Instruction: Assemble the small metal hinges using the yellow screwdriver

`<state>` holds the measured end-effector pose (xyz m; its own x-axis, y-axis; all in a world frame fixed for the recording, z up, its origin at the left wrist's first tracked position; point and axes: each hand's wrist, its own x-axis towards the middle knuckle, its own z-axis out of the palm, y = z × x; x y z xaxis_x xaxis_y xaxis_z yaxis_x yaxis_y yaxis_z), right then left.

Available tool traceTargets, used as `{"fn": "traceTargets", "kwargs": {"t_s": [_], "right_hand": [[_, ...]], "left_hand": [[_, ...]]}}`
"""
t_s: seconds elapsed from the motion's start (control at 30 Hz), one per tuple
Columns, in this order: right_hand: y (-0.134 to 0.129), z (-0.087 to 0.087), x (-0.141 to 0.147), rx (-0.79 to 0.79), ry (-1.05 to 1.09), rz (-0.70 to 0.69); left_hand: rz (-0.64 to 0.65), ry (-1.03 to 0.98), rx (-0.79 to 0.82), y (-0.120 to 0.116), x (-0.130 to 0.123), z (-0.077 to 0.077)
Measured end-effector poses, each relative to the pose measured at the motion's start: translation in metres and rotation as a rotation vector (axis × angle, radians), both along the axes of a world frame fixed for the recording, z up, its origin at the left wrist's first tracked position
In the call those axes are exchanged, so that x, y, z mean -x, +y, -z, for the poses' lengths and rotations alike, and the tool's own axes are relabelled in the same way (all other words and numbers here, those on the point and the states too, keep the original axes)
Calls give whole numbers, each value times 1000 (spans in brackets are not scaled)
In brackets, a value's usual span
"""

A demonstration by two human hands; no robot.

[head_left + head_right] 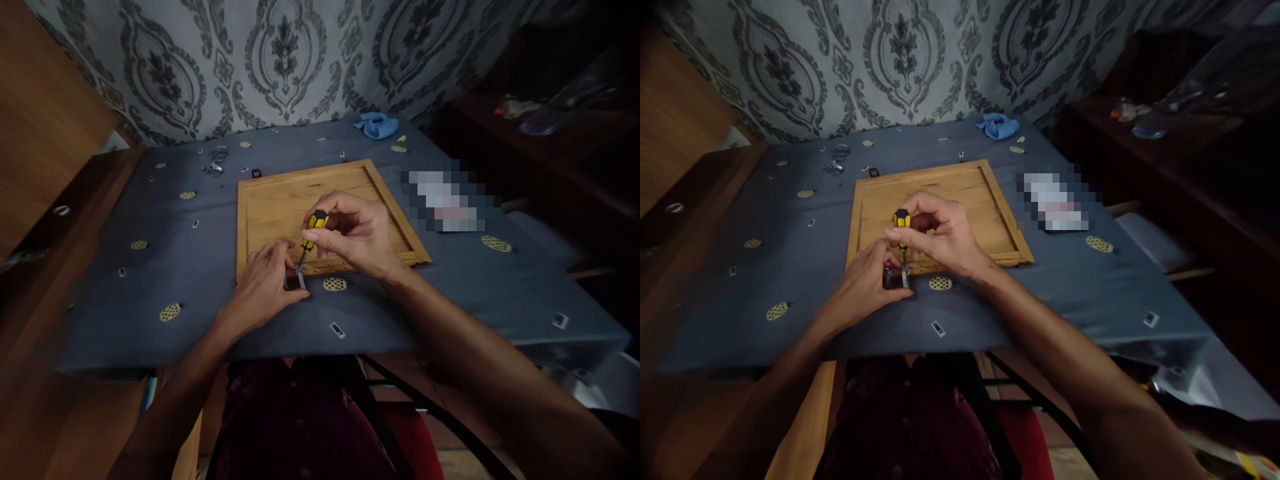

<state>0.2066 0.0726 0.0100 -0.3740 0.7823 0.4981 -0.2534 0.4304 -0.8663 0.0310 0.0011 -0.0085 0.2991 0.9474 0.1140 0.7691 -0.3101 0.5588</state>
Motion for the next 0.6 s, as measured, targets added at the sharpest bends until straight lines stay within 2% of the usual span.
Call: {"fn": "traceTargets", "kwargs": {"t_s": [0.17,0.37,0.6], "right_hand": [[0,-2,1,-10,12,50],[-1,-4,-4,-62,-45,-14],[2,-1,-1,-59,3,17]], "left_hand": [[-5,2,9,0,0,0],[-1,6,-4,0,1,1],[-3,-5,-18,0,1,2]]}}
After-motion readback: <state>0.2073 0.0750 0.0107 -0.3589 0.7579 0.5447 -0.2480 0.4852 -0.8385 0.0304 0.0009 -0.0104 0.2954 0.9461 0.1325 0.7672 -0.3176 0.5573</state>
